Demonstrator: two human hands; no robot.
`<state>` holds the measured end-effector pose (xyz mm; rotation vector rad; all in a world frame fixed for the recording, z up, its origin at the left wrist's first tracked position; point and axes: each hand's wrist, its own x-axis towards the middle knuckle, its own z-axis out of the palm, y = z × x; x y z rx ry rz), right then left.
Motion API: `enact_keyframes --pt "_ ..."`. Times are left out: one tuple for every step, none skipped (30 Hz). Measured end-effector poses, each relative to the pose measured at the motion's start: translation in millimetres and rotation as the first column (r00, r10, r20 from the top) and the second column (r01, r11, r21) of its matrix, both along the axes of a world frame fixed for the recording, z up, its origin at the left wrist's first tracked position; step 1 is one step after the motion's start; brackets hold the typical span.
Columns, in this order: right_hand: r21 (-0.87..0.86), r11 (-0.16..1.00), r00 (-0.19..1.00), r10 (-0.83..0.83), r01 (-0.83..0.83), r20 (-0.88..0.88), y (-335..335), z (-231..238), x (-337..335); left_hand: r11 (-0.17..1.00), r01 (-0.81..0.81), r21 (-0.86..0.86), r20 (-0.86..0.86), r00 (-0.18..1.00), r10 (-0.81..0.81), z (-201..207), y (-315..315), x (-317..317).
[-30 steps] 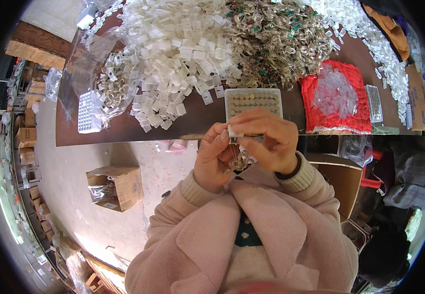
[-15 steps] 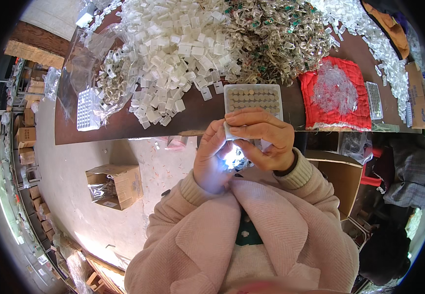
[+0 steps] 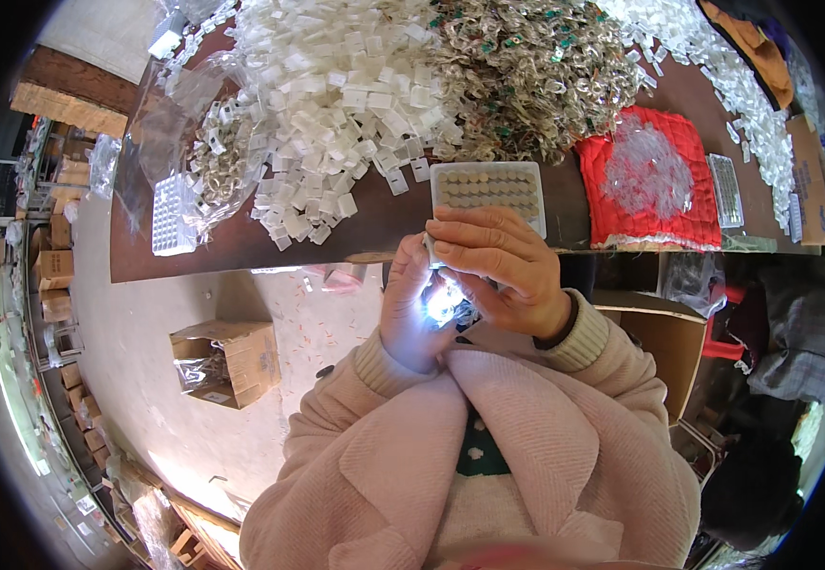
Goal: The person repeatedly picks small white plastic housings and metallic components from a table, inserts the metal parts into the housings, and places the assembled units into a white tray. The process is repeated continuously throughout the clip.
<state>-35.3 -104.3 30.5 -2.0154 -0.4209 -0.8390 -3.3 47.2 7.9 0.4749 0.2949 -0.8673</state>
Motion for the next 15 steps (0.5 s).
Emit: enact_keyframes --pt "-0.002 1.0 1.0 -0.02 0.02 0.01 -1.5 -2.5 -2.0 1.0 0.008 -0.004 0.027 1.0 -0.008 -2.9 1.0 -2.7" --pt "0.005 1.0 1.0 -0.023 0.023 0.012 -3.7 -4.7 -5.8 1.0 0.022 -0.022 0.018 1.0 -0.022 -6.9 1.3 -3.5" --pt "0.012 1.0 1.0 -0.023 0.023 0.011 -6.3 -6.4 -10.1 0.999 0.037 -0.026 0.014 0.999 -0.037 -10.8 1.3 -5.3" --pt "0.013 0.999 0.999 -0.029 0.029 -0.014 -8.2 -7.5 -14.1 0.998 0.053 -0.029 0.012 0.999 -0.053 -14.2 1.5 -7.1" --pt "0.07 0.997 0.999 -0.018 0.02 -0.03 -11.3 -7.7 -15.7 0.998 0.061 -0.001 0.088 0.994 -0.06 -17.3 0.6 -8.8" --pt "0.036 0.998 0.998 -0.057 0.057 0.004 -11.3 -6.3 -18.3 0.998 0.061 0.023 0.182 0.981 -0.064 -18.8 0.1 -11.8" --pt "-0.028 0.996 0.996 -0.089 0.09 0.026 -10.9 -4.1 -17.6 1.0 0.014 0.021 0.339 0.941 -0.02 -20.6 -2.2 -10.0" --pt "-0.071 0.995 0.997 -0.074 0.075 0.018 -14.7 0.0 -16.9 0.984 0.017 0.179 0.459 0.883 -0.098 -21.3 -4.7 -8.8" --pt "-0.134 0.987 0.996 -0.084 0.089 0.042 -17.2 4.3 -15.7 0.974 -0.04 0.223 0.544 0.834 -0.091 -22.0 -8.3 -6.9" --pt "-0.144 0.986 0.996 -0.074 0.08 0.041 -17.9 8.4 -16.5 0.977 -0.027 0.211 0.499 0.863 -0.084 -21.7 -11.1 -5.2" --pt "-0.134 0.986 0.994 -0.09 0.098 0.068 -20.0 11.3 -17.2 0.976 -0.022 0.217 0.557 0.824 -0.105 -20.7 -13.1 -4.8" --pt "-0.144 0.987 0.997 -0.062 0.067 0.039 -22.5 11.6 -16.9 0.963 -0.012 0.268 0.616 0.771 -0.162 -19.5 -12.0 -2.8" --pt "-0.134 0.989 0.998 -0.056 0.058 0.019 -25.1 10.7 -19.8 0.944 0.009 0.33 0.597 0.773 -0.216 -17.9 -12.3 -2.3" --pt "-0.111 0.991 0.997 -0.075 0.076 0.017 -28.5 8.7 -29.3 0.941 0.086 0.326 0.502 0.828 -0.249 -15.5 -11.5 -2.9" --pt "-0.064 0.996 0.997 -0.064 0.061 -0.041 -32.1 4.1 -38.2 0.948 0.139 0.286 0.427 0.867 -0.256 -12.9 -11.8 -5.3"
